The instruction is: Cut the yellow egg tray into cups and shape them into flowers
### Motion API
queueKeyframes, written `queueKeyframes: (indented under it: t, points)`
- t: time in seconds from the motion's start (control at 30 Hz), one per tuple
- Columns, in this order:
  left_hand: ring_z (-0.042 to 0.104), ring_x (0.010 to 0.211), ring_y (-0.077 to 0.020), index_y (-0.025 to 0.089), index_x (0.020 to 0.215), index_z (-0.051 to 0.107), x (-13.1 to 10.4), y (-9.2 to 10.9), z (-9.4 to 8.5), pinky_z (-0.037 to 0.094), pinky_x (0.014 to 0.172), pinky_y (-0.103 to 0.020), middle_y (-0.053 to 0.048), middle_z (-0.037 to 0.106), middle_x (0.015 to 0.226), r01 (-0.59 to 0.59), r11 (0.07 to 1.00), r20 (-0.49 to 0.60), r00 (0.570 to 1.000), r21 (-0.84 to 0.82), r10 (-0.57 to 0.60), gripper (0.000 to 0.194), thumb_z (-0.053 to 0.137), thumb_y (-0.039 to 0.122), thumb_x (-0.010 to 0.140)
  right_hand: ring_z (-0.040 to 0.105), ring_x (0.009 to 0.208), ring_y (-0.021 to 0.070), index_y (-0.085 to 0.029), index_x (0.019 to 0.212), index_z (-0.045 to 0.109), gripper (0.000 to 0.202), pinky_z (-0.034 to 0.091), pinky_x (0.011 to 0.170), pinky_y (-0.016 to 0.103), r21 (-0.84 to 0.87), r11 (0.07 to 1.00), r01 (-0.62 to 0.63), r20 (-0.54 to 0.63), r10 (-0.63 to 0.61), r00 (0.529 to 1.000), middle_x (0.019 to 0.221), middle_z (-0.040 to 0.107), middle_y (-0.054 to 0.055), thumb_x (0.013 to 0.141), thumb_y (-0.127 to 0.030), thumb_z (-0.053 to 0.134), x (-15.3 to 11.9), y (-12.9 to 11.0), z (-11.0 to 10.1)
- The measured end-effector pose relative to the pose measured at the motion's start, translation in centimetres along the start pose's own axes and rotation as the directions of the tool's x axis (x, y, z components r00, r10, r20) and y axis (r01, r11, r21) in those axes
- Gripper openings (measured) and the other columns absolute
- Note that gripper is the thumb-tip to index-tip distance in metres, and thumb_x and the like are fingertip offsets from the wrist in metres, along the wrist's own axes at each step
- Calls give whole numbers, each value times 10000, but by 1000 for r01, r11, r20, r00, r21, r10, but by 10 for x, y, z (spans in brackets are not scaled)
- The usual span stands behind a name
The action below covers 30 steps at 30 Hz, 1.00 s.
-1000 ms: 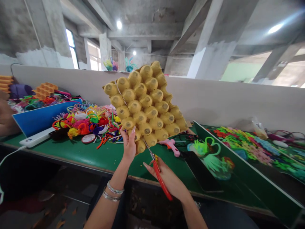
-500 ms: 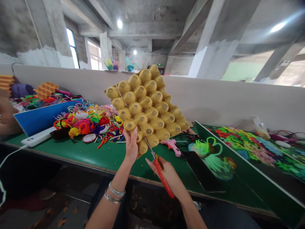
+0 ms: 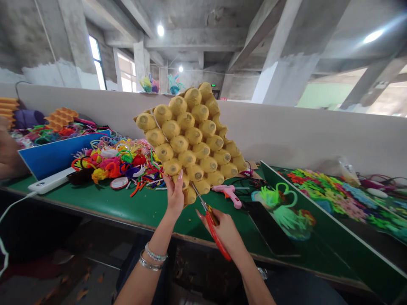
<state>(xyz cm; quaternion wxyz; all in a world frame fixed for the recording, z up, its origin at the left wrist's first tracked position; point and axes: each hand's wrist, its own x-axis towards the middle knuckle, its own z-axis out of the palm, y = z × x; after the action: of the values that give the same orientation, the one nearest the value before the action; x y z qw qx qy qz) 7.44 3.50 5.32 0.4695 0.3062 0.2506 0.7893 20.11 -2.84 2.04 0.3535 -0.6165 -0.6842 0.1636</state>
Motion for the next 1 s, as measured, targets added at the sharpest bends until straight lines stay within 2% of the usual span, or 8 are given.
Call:
queueKeyframes:
  t: [0.13, 0.23, 0.33, 0.47, 0.67, 0.87, 1.0]
  points:
    - [384, 1224, -143, 233, 1250, 337, 0, 1, 0, 367, 943, -187, -42, 429, 1331, -20, 1000, 2, 1000, -6, 20, 537, 560, 245, 761, 381, 457, 100, -201, 585, 436, 277, 265, 453, 218, -43, 999, -32, 37, 34, 999, 499, 482, -31, 723, -434, 497, -3, -3, -3]
    - [389, 1222, -151, 240, 1228, 368, 2, 1, -1, 365, 951, -203, -35, 455, 1308, -25, 999, -9, 1000, -23, 25, 520, 569, 254, 749, 457, 524, 120, -214, 714, 458, 172, 314, 495, 216, -42, 999, -18, 98, 22, 995, 607, 545, -29, 737, -382, 492, -8, -8, -8]
    - [420, 1200, -179, 264, 1250, 344, 4, 4, -2, 401, 932, -253, -35, 434, 1326, 46, 996, -17, 999, -79, -47, 538, 549, 304, 754, 491, 577, 132, -226, 833, 452, 175, 357, 541, 224, -19, 1000, -7, 107, 9, 994, 663, 545, -34, 743, -372, 490, -12, -12, -10]
    - [493, 1132, -205, 285, 1252, 351, 3, 10, 0, 461, 864, -296, -41, 477, 1286, 102, 987, 55, 994, -127, -96, 524, 526, 346, 762, 489, 599, 141, -222, 877, 457, 222, 375, 564, 239, -11, 1000, -17, 99, 18, 995, 671, 523, -33, 740, -392, 499, -15, -16, -10]
    - [487, 1134, -188, 262, 1224, 356, 0, 11, 2, 451, 857, -254, -55, 461, 1297, 64, 992, 20, 998, -108, -62, 517, 548, 300, 746, 506, 650, 151, -205, 909, 488, 307, 406, 622, 261, 103, 993, -52, 164, 35, 986, 720, 552, -13, 740, -460, 513, -16, -19, -15]
    - [445, 1170, -153, 239, 1111, 428, 0, 8, 3, 391, 919, -209, -39, 420, 1331, -81, 996, 19, 996, -31, 81, 407, 577, 287, 735, 518, 685, 147, -195, 874, 521, 320, 428, 681, 277, 147, 988, -54, 187, 26, 982, 769, 565, -9, 742, -486, 505, -15, -18, -18]
    - [420, 1193, -146, 262, 1143, 403, -4, 8, 7, 375, 934, -208, -25, 433, 1320, -59, 998, 21, 998, -30, 59, 433, 570, 273, 743, 526, 712, 163, -185, 837, 526, 326, 429, 704, 298, 138, 989, -57, 170, 33, 985, 800, 570, 11, 731, -492, 516, -14, -15, -17]
